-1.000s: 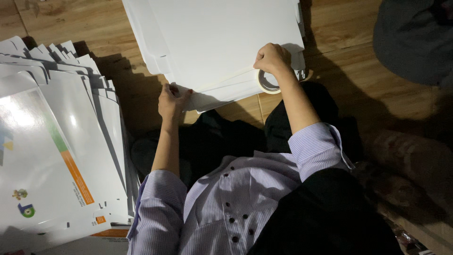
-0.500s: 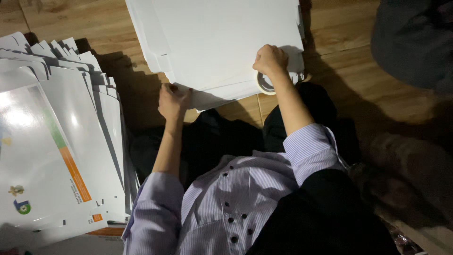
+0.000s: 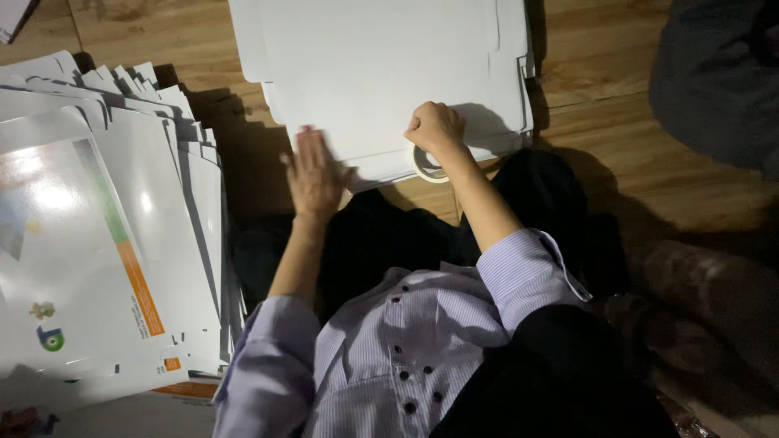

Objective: The person sits on the floor and uses a roll of clear tape to secure the edges of a stack of white paper sheets. They repeatedly pull tape from the roll, apply it to the paper, and smooth it down with their hands.

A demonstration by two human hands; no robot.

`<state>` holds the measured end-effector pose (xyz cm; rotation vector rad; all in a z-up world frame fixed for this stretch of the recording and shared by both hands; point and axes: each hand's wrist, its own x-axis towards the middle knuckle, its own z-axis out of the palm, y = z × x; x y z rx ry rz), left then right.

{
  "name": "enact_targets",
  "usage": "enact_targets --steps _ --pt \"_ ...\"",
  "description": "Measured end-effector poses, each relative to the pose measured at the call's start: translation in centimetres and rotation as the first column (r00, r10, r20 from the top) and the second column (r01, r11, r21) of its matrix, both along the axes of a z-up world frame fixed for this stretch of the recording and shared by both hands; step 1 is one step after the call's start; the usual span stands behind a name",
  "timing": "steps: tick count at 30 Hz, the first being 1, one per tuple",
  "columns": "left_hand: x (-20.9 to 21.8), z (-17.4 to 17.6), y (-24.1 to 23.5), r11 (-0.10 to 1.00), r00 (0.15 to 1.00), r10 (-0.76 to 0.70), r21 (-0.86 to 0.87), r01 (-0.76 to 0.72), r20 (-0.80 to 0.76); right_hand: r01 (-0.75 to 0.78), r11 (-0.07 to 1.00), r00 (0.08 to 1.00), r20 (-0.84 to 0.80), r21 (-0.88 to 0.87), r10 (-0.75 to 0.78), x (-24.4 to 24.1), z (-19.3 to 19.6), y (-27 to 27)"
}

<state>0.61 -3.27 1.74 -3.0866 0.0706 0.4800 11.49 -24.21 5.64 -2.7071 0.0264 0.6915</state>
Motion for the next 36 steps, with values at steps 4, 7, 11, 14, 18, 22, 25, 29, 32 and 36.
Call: enact_targets --steps 4,7,11,14,18,22,25,29,32,36 --pt "-0.6 2.2 1.4 0.934 0.907 0.357 -0.098 -0.344 0.223 -0.028 1.000 1.000 0.008 -0.011 0.028 0.6 -2.1 -0.3" --pt "-0.5 3.0 -0.2 0.868 0.868 0.476 -0.234 -0.438 0.141 -0.039 0.998 0.999 0.011 -0.043 0.039 0.6 -2.2 -0.1" --pt "1.0 3.3 -6.0 0.935 0.937 0.092 -0.352 0.035 0.337 -0.050 0.995 0.995 0.080 -0.084 0.057 0.7 -1.7 -0.1" --pt "2.5 3.2 -9.8 0.950 0.950 -0.287 -0.091 0.299 0.127 -0.036 0.999 0.996 0.084 0.008 0.035 -0.1 -0.3 -0.2" --pt "2.4 0.2 -10.0 0.931 0.943 -0.280 -0.190 0.312 0.178 -0.034 0.998 0.992 0.126 0.054 0.027 -1.0 -0.2 -1.8" --pt "2.3 0.0 -9.9 0.932 0.946 -0.284 -0.188 0.311 0.157 -0.034 0.994 0.981 0.192 0.099 0.015 -1.7 -0.5 -2.4" --pt "2.4 0.0 -9.7 0.925 0.945 -0.290 -0.208 0.317 0.151 -0.057 0.993 0.974 0.223 0.106 0.032 -2.0 -1.3 -2.7" --pt "2.4 -0.3 -9.6 0.922 0.937 -0.309 -0.189 0.337 0.161 -0.095 0.995 0.969 0.231 0.042 0.083 -2.9 4.9 -2.3" --pt "2.3 0.5 -9.3 0.904 0.930 -0.313 -0.242 0.353 0.191 -0.185 0.977 0.945 0.292 0.108 0.147 -0.8 0.1 -6.2" --pt "2.3 0.1 -9.4 0.899 0.927 -0.315 -0.249 0.361 0.205 -0.231 0.961 0.938 0.296 0.154 0.178 0.3 -0.7 -10.2"
